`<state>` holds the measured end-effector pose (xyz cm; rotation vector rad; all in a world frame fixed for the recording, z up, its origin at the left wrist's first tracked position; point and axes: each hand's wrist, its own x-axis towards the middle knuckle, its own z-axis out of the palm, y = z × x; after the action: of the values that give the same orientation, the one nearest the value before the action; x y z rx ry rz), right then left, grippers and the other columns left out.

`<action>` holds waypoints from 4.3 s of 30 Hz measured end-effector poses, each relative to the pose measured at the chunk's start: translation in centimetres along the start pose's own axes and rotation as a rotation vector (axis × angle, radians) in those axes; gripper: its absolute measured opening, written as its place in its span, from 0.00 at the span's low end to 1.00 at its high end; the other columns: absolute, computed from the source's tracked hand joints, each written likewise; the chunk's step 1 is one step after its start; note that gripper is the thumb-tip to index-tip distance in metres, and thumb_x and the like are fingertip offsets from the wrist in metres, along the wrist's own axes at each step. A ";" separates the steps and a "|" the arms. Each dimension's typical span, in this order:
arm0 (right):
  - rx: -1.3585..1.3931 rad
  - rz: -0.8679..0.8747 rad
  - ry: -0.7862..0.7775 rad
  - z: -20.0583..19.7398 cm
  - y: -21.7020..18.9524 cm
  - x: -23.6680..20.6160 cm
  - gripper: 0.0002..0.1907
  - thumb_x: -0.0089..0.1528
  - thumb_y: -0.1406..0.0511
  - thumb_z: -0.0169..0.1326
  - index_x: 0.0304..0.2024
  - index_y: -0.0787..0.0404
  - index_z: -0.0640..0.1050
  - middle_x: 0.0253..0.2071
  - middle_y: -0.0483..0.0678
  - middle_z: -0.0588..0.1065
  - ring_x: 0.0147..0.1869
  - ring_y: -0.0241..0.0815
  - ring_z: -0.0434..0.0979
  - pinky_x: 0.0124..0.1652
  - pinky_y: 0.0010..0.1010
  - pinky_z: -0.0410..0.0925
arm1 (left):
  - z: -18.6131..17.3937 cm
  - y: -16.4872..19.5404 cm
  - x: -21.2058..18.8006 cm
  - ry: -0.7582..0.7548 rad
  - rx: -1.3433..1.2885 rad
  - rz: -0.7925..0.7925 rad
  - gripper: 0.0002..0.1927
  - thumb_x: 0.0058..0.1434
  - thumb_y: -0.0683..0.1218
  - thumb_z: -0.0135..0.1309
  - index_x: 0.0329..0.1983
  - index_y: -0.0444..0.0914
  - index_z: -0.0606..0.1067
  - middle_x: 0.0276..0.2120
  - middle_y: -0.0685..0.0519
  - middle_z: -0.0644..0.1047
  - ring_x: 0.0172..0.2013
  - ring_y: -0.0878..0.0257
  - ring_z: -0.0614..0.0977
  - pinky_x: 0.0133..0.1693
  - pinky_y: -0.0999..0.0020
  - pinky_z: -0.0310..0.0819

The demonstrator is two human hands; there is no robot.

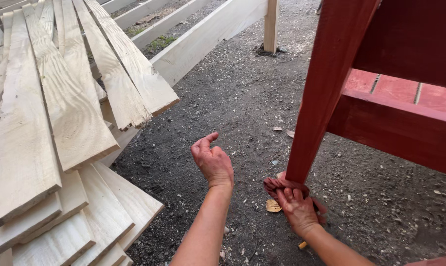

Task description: The person applies red wood stain to a slatted wooden bench frame using a cloth, wiping the rails, legs and edges, dipping the cloth into a bowl of stain on the ground, and working around the furniture piece by hand.

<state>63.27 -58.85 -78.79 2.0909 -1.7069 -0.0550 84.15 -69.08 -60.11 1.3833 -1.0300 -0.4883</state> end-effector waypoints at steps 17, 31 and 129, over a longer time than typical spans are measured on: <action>0.162 0.064 -0.145 -3.8 1.0 1.5 0.17 0.57 0.64 0.52 0.49 0.53 0.73 0.55 0.43 0.71 0.56 0.45 0.70 0.41 0.43 0.72 | 5.6 2.5 -0.7 0.021 -0.127 0.024 0.19 0.51 0.34 0.42 0.41 0.36 0.80 0.49 0.49 0.70 0.54 0.56 0.72 0.60 0.61 0.65; 0.283 0.049 0.111 -25.0 11.7 5.4 0.29 0.51 0.61 0.56 0.57 0.55 0.76 0.58 0.52 0.71 0.53 0.51 0.70 0.41 0.43 0.71 | 11.7 20.2 2.4 0.033 -0.134 0.041 0.21 0.49 0.36 0.43 0.42 0.38 0.81 0.50 0.48 0.70 0.57 0.53 0.70 0.63 0.55 0.59; 2.713 0.400 -0.018 -71.1 44.7 24.6 0.27 0.69 0.48 0.48 0.62 0.58 0.71 0.53 0.52 0.76 0.54 0.50 0.79 0.50 0.52 0.75 | 11.5 69.2 16.0 -1.200 -0.068 0.218 0.65 0.36 0.55 0.76 0.78 0.56 0.54 0.63 0.46 0.72 0.59 0.54 0.79 0.60 0.64 0.74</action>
<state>49.24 -66.60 7.19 -0.6130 0.5613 -1.3875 63.85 -75.81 8.56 0.8175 -2.0553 -1.2323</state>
